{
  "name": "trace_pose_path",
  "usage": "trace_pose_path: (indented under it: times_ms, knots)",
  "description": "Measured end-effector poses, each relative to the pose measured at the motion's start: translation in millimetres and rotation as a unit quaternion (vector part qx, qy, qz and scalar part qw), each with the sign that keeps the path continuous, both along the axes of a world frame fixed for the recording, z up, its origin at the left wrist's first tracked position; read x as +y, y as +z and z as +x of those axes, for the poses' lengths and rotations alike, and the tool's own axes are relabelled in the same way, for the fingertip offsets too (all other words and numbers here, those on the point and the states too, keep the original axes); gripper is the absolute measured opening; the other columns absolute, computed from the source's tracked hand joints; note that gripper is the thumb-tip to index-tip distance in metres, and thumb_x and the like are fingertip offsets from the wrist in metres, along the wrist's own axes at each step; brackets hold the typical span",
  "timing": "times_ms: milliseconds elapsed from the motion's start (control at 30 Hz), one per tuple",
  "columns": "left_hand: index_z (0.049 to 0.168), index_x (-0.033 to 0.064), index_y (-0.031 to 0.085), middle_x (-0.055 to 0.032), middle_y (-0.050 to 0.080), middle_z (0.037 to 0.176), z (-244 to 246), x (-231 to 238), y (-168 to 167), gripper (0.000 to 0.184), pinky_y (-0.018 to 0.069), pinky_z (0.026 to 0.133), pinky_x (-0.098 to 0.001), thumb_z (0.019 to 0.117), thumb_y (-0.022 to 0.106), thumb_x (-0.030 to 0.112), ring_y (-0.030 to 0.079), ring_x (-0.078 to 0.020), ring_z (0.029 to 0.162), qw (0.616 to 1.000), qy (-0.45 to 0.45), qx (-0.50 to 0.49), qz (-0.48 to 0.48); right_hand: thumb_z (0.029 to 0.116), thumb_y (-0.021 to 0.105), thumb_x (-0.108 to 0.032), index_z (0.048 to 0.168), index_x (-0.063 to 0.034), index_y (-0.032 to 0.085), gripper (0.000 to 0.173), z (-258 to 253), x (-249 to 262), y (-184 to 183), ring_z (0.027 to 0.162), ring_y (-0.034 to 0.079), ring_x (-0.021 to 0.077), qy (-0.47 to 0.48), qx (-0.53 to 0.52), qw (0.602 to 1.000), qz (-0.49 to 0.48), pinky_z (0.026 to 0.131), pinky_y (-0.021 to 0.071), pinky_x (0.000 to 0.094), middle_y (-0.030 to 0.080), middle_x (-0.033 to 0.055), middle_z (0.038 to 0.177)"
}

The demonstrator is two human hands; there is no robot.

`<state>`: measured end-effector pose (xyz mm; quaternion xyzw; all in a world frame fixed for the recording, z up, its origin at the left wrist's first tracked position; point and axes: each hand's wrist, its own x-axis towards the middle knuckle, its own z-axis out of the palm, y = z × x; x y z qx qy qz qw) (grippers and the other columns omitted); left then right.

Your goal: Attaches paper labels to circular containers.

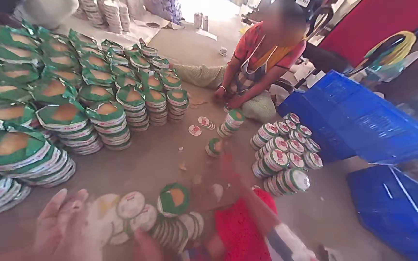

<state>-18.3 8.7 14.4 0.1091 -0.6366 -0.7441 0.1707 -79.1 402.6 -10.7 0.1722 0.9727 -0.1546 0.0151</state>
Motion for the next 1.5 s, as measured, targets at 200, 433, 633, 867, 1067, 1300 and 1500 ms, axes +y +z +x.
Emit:
trace_pose_path:
  times_ms: [200,433,633,867,1067,1300,1500]
  knots:
    - [0.147,0.0019,0.037,-0.0032,0.058,0.135,4.1,-1.1,-8.8,0.05,0.0533,0.095,-0.0243,0.1036,0.051,0.022,0.061,-0.0059,0.117,1.0,0.009,-0.019,0.007,0.0876,0.075,-0.039,0.146,-0.0065,0.056,0.069,127.9,-66.7,-1.7,0.157,0.005,0.0433,0.054,-0.184,0.979,0.075,0.121,0.0043,0.0719,0.018,0.0192,0.17]
    - [0.145,0.0022,0.041,-0.0024,0.06,0.134,7.0,-14.3,-14.6,0.046,0.0553,0.094,-0.0271,0.1026,0.053,0.017,0.063,-0.0078,0.115,1.0,0.006,-0.011,0.007,0.0894,0.074,-0.036,0.144,-0.0029,0.055,0.067,147.6,-73.0,-16.4,0.158,0.0,0.0392,0.007,-0.227,0.972,0.061,0.122,0.0018,0.0701,0.013,0.0171,0.171]
    - [0.145,-0.0044,0.037,-0.0107,0.053,0.135,26.8,15.3,35.2,0.047,0.0492,0.093,-0.0207,0.1039,0.049,0.016,0.058,-0.0042,0.112,0.999,0.002,-0.053,-0.007,0.0888,0.075,-0.035,0.141,-0.0015,0.059,0.064,145.4,-70.5,-22.5,0.158,0.008,0.0399,0.026,-0.236,0.969,0.075,0.122,0.0066,0.0698,0.022,0.0193,0.168]
    - [0.144,0.0021,0.046,-0.0083,0.058,0.139,13.8,0.7,-5.7,0.048,0.0526,0.097,-0.0285,0.0998,0.058,0.018,0.06,-0.0098,0.12,0.998,-0.051,-0.046,-0.016,0.0811,0.079,-0.023,0.132,-0.0141,0.067,0.053,148.8,-68.7,-21.1,0.154,0.014,0.0471,-0.023,-0.105,0.993,0.048,0.123,0.0164,0.0638,0.038,0.0249,0.159]
    - [0.144,-0.0042,0.043,-0.0152,0.059,0.135,11.3,12.4,-9.3,0.055,0.0536,0.096,-0.0273,0.0967,0.061,0.017,0.062,-0.011,0.117,0.996,-0.069,-0.044,-0.024,0.0776,0.081,-0.018,0.125,-0.0058,0.069,0.051,145.7,-69.9,-26.4,0.149,0.022,0.0537,0.043,0.106,0.989,-0.095,0.119,0.0228,0.0683,0.043,0.0308,0.152]
    - [0.154,-0.0002,0.037,-0.0274,0.044,0.153,11.7,38.2,-43.9,0.102,0.0348,0.114,-0.0621,0.0702,0.092,0.019,0.042,-0.048,0.14,0.875,-0.333,-0.067,-0.345,0.0852,0.07,-0.057,0.129,-0.02,0.071,0.058,111.1,-127.9,-16.2,0.149,0.022,0.055,0.174,0.171,0.957,-0.156,0.115,0.0267,0.0736,0.043,0.0233,0.156]
    - [0.155,0.0036,0.038,-0.025,0.045,0.152,17.5,71.2,-85.5,0.105,0.0341,0.116,-0.0606,0.067,0.093,0.024,0.042,-0.0446,0.14,0.902,-0.321,-0.075,-0.281,0.0876,0.063,-0.067,0.14,-0.0311,0.064,0.063,90.5,-149.9,-2.8,0.153,0.02,0.0478,0.271,0.05,0.961,-0.034,0.121,0.0117,0.0715,0.04,0.0141,0.161]
